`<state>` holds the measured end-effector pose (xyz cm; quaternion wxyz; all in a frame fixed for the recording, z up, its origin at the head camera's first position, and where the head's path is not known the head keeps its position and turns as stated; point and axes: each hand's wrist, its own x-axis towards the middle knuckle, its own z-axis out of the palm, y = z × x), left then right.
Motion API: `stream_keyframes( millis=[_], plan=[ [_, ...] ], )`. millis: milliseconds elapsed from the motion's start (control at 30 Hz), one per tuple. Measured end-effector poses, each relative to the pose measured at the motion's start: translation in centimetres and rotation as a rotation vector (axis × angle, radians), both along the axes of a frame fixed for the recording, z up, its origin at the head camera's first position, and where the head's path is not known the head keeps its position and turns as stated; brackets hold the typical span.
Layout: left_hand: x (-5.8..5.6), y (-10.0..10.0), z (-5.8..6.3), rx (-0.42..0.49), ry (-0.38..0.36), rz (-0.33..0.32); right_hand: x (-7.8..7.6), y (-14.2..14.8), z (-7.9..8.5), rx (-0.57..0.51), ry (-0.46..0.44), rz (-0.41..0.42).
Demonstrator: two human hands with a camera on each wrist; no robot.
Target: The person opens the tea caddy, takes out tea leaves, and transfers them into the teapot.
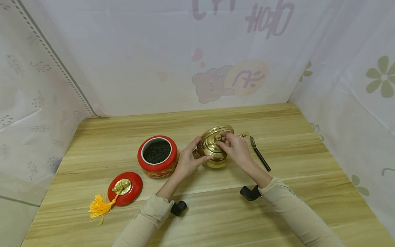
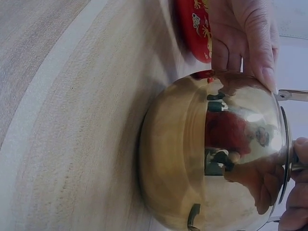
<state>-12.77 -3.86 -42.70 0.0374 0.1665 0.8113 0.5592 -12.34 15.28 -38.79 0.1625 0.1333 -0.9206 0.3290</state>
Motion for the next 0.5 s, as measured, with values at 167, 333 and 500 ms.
stream_keyframes(
  millis=[167, 333, 500],
  plan=[
    [-0.01, -0.05, 0.00, -0.015, 0.008, 0.004, -0.06, -0.02, -0.01, 0.000, -0.023, -0.002],
    [0.01, -0.05, 0.01, -0.013, 0.007, 0.004, -0.10, -0.03, -0.04, 0.009, -0.019, 0.003],
    [0.00, -0.02, -0.02, -0.004, -0.007, 0.001, -0.09, -0.06, -0.08, 0.007, -0.008, 0.001]
  ],
)
